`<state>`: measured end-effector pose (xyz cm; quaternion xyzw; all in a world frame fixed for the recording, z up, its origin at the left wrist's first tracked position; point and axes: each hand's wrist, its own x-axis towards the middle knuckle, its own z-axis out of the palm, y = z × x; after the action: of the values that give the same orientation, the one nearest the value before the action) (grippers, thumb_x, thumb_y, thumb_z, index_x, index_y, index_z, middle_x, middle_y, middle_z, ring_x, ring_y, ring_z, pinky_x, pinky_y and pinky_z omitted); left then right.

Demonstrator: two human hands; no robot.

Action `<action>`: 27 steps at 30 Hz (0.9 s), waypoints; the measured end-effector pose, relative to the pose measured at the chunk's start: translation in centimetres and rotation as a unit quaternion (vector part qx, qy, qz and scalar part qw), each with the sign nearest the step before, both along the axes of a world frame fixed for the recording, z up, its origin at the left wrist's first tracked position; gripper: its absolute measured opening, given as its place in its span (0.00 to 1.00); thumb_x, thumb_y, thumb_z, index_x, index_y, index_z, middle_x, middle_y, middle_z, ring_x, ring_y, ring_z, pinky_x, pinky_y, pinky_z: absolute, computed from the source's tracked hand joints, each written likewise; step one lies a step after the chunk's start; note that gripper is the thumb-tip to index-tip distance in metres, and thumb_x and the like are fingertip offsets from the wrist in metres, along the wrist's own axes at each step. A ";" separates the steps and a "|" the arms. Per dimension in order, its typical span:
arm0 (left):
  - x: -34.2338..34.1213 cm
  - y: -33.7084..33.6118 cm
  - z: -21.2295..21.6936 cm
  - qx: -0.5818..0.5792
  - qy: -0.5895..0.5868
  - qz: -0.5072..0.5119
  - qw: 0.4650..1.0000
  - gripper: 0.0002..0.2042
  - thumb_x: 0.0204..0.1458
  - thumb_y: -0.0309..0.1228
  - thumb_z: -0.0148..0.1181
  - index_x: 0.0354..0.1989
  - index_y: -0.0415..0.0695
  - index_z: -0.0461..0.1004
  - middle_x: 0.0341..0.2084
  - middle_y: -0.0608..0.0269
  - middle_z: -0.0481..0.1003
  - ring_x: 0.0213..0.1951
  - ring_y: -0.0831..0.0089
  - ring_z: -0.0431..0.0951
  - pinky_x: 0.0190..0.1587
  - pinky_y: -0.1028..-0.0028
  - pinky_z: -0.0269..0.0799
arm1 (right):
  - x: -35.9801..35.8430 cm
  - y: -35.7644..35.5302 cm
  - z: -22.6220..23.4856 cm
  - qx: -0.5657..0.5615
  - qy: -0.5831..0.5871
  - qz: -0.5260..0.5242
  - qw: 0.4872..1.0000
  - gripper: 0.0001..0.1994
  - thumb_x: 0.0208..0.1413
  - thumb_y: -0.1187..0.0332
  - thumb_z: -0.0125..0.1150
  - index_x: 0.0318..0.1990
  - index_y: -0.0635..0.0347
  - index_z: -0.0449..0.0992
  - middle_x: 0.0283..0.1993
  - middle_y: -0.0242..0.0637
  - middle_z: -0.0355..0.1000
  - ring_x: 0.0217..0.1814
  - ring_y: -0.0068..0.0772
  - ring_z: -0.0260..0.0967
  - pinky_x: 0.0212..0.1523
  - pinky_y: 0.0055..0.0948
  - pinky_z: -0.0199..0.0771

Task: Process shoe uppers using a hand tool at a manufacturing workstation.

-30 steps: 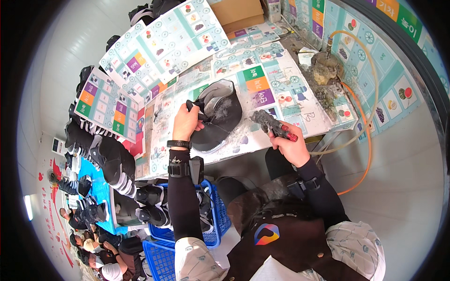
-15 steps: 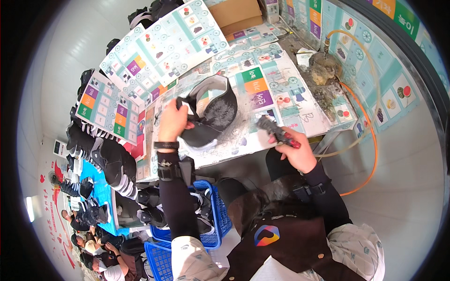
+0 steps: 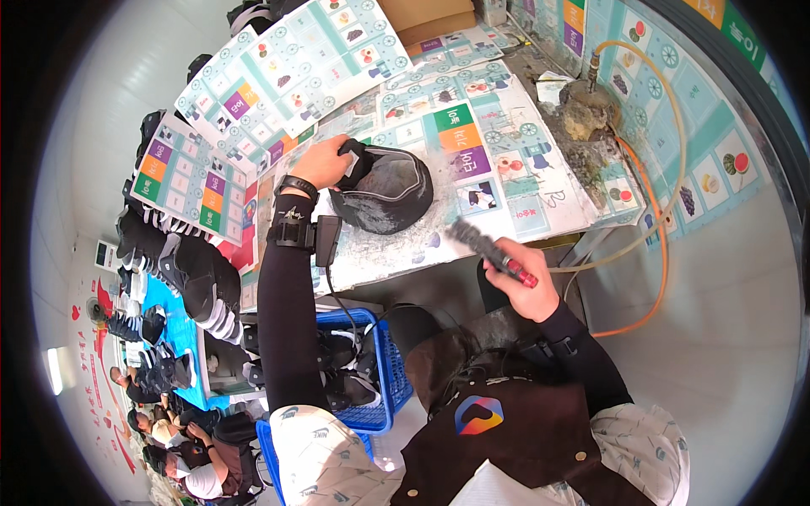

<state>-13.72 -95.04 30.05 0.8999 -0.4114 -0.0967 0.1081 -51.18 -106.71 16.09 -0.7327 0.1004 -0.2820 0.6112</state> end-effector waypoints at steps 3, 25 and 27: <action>0.1 0.7 0.3 0.001 0.024 0.016 1.000 0.21 0.58 0.32 0.53 0.59 0.44 0.75 0.38 0.43 0.83 0.28 0.57 0.87 0.35 0.63 0.85 | -0.1 0.1 1.2 -0.088 0.045 0.053 0.994 0.08 0.53 0.74 0.65 0.40 0.64 0.76 0.29 0.46 0.76 0.32 0.48 0.78 0.35 0.35 0.73; 1.9 -1.1 2.0 0.067 -0.103 -0.199 0.972 0.16 0.60 0.29 0.64 0.57 0.50 0.77 0.44 0.51 0.83 0.46 0.50 0.83 0.51 0.60 0.76 | -0.9 0.2 1.7 -0.091 -0.007 0.081 0.993 0.12 0.52 0.75 0.66 0.44 0.64 0.74 0.32 0.49 0.73 0.35 0.59 0.74 0.37 0.40 0.72; 2.0 -1.5 1.2 0.086 -0.096 -0.202 0.971 0.16 0.59 0.27 0.64 0.56 0.50 0.78 0.43 0.51 0.83 0.47 0.49 0.82 0.51 0.60 0.76 | -0.6 0.7 1.7 -0.080 0.031 0.059 0.995 0.12 0.51 0.74 0.67 0.43 0.64 0.74 0.32 0.50 0.72 0.35 0.60 0.73 0.36 0.42 0.71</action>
<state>-11.68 -96.49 31.20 0.8090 -0.5834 -0.0645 -0.0318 -51.83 -106.03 17.83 -0.7920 0.0528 -0.2299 0.5631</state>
